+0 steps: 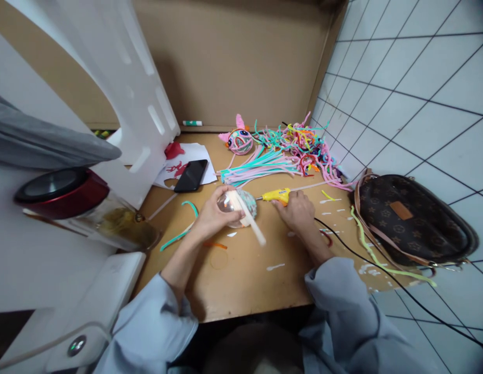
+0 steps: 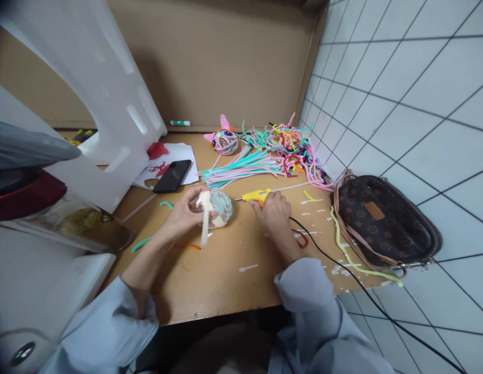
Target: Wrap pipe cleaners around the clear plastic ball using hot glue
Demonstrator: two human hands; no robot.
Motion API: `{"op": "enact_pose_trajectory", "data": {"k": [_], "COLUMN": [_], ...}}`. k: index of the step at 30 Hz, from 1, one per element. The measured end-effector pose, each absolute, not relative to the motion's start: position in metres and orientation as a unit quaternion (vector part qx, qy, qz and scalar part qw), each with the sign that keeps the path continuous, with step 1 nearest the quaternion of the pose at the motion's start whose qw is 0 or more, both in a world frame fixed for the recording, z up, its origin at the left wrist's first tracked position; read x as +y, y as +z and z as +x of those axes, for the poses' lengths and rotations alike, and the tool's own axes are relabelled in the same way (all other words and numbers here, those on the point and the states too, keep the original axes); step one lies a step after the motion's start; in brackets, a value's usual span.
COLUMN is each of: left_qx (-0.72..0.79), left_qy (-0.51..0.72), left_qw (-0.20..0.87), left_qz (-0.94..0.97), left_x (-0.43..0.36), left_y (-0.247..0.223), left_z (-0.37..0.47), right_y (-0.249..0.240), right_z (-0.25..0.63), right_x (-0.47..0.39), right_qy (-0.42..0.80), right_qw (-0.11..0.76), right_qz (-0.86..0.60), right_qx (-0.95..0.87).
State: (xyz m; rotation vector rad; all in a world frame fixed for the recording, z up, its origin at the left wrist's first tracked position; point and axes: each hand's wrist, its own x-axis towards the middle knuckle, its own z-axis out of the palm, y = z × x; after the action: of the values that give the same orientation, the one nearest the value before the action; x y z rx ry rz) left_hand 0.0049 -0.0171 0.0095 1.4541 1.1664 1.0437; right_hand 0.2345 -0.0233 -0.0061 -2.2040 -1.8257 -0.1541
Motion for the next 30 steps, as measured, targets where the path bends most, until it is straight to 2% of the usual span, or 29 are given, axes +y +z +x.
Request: {"op": "enact_pose_trajectory", "data": {"k": [3, 8, 11, 15, 21, 25, 30], "left_qx": [0.489, 0.481, 0.485, 0.492, 0.495, 0.492, 0.498], "left_qy": [0.426, 0.435, 0.439, 0.435, 0.429, 0.427, 0.422], "left_qw": [0.485, 0.495, 0.499, 0.496, 0.492, 0.496, 0.494], "left_qz": [0.587, 0.578, 0.568, 0.569, 0.574, 0.574, 0.575], "left_x": [-0.015, -0.015, -0.016, -0.016, -0.016, -0.018, -0.019], "left_y": [0.009, 0.01, 0.011, 0.013, 0.014, 0.015, 0.017], "left_z": [0.003, 0.003, 0.003, 0.002, 0.003, 0.005, 0.006], "right_y": [-0.006, -0.006, -0.005, -0.002, -0.006, -0.009, -0.008], "right_z": [0.237, 0.24, 0.242, 0.241, 0.231, 0.227, 0.226], "right_x": [-0.019, -0.013, -0.013, -0.018, -0.026, -0.03, -0.031], "right_qy": [-0.041, 0.023, 0.024, -0.013, -0.035, -0.044, -0.044], "right_qw": [0.087, 0.112, 0.165, 0.277, 0.426, 0.467, 0.474], "right_qz": [-0.778, -0.81, -0.811, -0.788, -0.673, -0.638, -0.629], "right_qx": [-0.621, -0.575, -0.56, -0.55, -0.604, -0.61, -0.614]}}
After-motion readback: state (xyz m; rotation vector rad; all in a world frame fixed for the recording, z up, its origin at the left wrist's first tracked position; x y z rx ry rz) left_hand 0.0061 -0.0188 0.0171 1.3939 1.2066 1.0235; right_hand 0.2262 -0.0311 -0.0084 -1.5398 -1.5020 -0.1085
